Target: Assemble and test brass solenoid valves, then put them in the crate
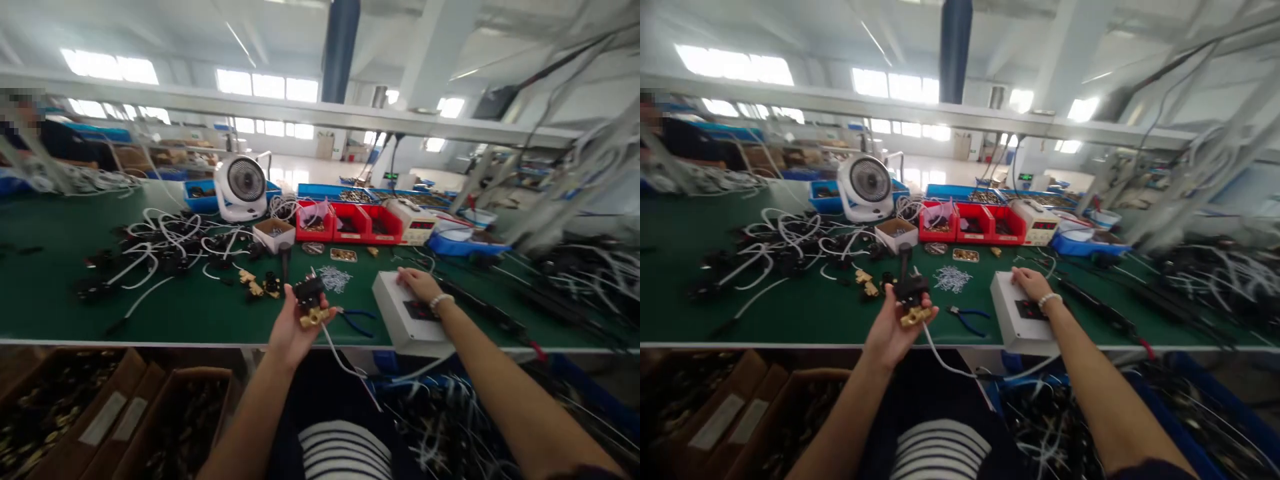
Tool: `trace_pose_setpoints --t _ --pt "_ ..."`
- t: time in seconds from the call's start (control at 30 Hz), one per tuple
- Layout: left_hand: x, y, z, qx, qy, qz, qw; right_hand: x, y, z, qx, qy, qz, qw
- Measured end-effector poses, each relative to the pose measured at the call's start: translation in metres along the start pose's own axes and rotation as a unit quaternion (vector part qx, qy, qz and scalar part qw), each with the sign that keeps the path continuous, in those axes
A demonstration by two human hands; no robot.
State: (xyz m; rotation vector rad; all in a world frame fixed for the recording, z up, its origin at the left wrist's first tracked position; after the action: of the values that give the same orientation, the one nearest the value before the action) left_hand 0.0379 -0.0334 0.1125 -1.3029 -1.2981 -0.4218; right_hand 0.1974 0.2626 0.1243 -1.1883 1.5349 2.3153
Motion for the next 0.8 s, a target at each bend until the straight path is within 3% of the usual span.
trace_pose_setpoints --t 0.07,0.13,0.27,0.53,0.8 --pt "0.020 -0.010 -0.019 0.011 0.028 -0.012 0.999 0.002 -0.008 0.001 0.003 0.003 -0.003 1.000" --pt "0.037 -0.019 -0.035 0.037 0.094 -0.004 0.995 0.004 -0.013 0.002 0.004 0.005 0.000 1.000" --pt "0.055 -0.020 -0.058 0.043 0.166 0.016 0.985 0.006 -0.016 0.002 -0.005 0.008 0.017 1.000" --pt "0.056 -0.012 -0.070 0.108 0.114 0.091 0.983 0.008 -0.020 0.005 -0.010 0.009 0.030 0.999" --pt "0.059 -0.013 -0.073 0.086 0.093 0.122 0.984 0.008 -0.021 0.005 -0.018 0.009 0.038 0.999"
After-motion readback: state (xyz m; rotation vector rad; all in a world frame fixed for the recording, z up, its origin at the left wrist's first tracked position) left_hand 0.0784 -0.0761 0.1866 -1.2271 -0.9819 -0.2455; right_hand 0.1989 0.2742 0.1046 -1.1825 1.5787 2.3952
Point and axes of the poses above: each hand's wrist, its own z-axis towards the middle knuckle, its own x-axis out of the palm, y = z × x, the point moved 3 cm from there along z, towards the middle knuckle, and after that the axes turned 8 degrees about z, right-handed, at the moved point
